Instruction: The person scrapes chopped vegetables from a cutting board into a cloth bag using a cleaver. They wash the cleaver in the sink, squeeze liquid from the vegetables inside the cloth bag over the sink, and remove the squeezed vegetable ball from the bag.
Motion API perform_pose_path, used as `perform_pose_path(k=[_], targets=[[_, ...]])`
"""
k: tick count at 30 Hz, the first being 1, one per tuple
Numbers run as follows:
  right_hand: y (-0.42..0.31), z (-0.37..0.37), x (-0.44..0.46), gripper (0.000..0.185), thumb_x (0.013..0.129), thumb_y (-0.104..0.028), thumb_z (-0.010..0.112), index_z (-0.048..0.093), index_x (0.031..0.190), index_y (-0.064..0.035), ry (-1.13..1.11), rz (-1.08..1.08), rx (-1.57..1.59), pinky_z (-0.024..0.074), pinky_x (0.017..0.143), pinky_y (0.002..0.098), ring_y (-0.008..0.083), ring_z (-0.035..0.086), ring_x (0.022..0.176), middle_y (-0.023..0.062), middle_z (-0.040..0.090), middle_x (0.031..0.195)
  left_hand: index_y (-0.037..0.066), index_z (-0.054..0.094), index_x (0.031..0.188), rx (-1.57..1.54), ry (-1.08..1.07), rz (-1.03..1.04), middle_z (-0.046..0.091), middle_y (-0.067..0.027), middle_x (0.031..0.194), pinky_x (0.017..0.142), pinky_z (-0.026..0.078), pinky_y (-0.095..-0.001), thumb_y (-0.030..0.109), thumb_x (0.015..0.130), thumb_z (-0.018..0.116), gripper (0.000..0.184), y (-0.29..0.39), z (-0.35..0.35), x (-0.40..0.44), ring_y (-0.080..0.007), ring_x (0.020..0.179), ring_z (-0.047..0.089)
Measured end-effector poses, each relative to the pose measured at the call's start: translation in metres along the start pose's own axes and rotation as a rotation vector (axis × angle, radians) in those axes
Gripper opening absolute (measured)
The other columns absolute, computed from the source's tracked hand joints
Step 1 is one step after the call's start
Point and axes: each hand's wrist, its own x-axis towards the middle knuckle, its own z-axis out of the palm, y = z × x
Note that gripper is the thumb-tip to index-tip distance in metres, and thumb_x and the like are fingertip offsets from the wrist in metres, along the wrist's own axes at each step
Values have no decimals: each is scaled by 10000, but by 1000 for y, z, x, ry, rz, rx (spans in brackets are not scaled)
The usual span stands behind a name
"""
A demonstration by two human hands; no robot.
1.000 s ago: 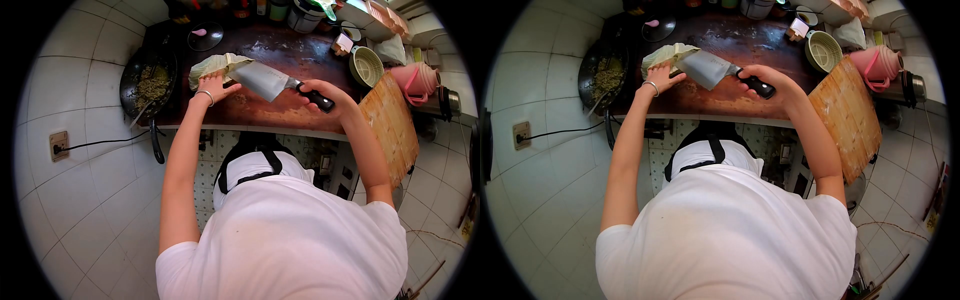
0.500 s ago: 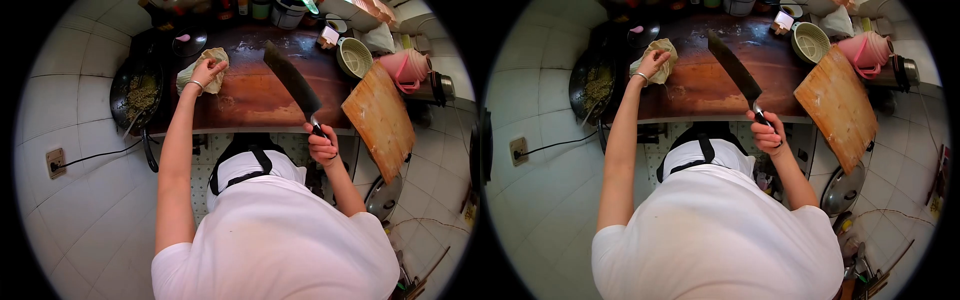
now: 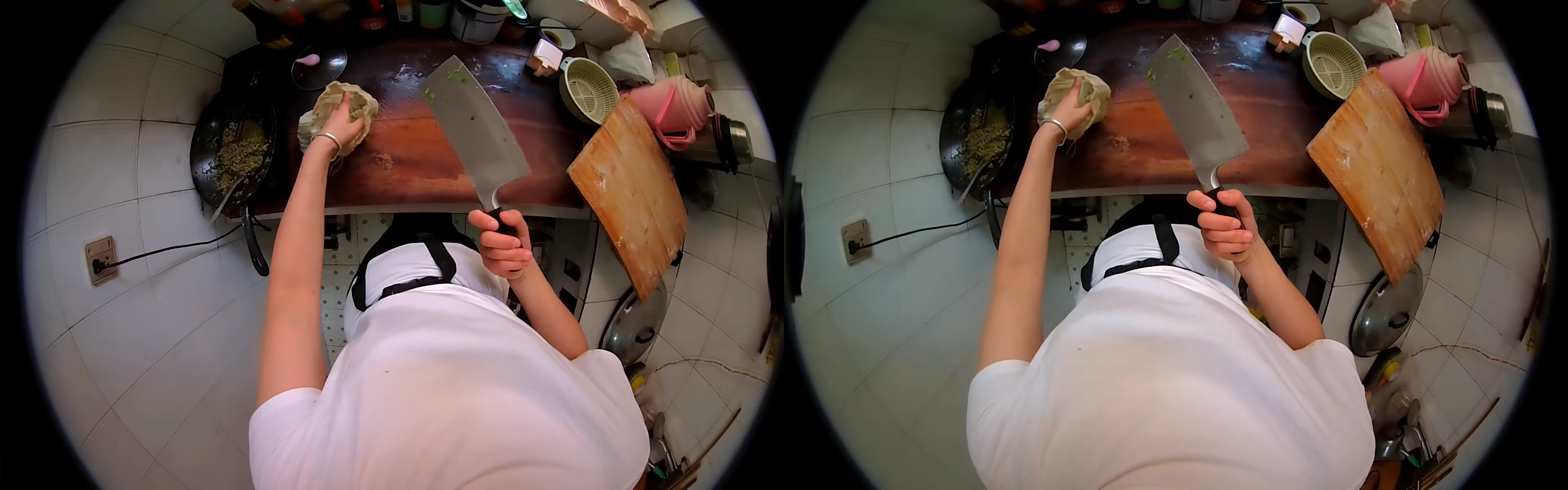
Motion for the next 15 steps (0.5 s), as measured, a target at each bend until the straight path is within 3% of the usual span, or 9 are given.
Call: perform_pose_path(k=[1, 2, 3, 5, 6, 9, 15], targets=[[-2, 0, 4, 179, 945, -185, 401, 343, 909, -19, 21, 18, -12, 402, 312, 233, 156, 534, 417, 106, 483, 636, 4, 406, 1323, -195, 49, 72, 427, -259, 1349, 1042, 324, -369, 396, 823, 578, 658, -1, 0, -6, -390, 1230, 436], [-4, 0, 5, 195, 947, -199, 401, 341, 914, -16, 44, 42, -16, 399, 308, 230, 151, 532, 419, 108, 483, 635, -26, 420, 1301, -203, 27, 52, 474, -210, 1322, 1034, 336, -339, 381, 854, 571, 623, 5, -6, -7, -316, 1228, 461], [-4, 1, 5, 195, 947, -199, 401, 341, 914, -16, 48, 49, -15, 399, 308, 230, 151, 532, 419, 108, 483, 635, -26, 420, 1301, -204, 33, 48, 474, -210, 1322, 1034, 336, -339, 381, 854, 571, 623, 9, -12, -11, -316, 1228, 461], [-4, 3, 6, 199, 955, -215, 398, 360, 920, -23, 149, 119, -42, 372, 286, 227, 139, 500, 402, 92, 477, 617, -40, 416, 1323, -764, -192, -270, 469, -156, 1337, 1035, 349, -299, 308, 940, 491, 523, 27, -30, -23, -231, 1247, 452], [-3, 3, 7, 206, 956, -226, 400, 354, 914, -29, 178, 142, -34, 368, 282, 220, 134, 487, 396, 90, 476, 619, -22, 492, 1253, -1042, -36, -228, 550, -109, 1242, 1016, 379, -290, 279, 958, 470, 422, 36, -29, -32, -179, 1180, 506], [3, 3, 10, 215, 959, -241, 394, 348, 911, -36, 176, 215, 97, 367, 279, 215, 130, 481, 394, 88, 476, 621, -16, 493, 1256, -1140, -65, -151, 547, -108, 1250, 1020, 386, -318, 262, 961, 473, 406, 36, -38, -39, -184, 1177, 507], [21, 3, 17, 254, 967, -286, 391, 342, 927, -40, 229, 296, 114, 371, 294, 212, 129, 486, 397, 81, 482, 627, 32, 507, 1276, -945, -75, -233, 497, -72, 1321, 1079, 273, -316, 456, 962, 399, 538, 41, -40, -46, -174, 1249, 431]])
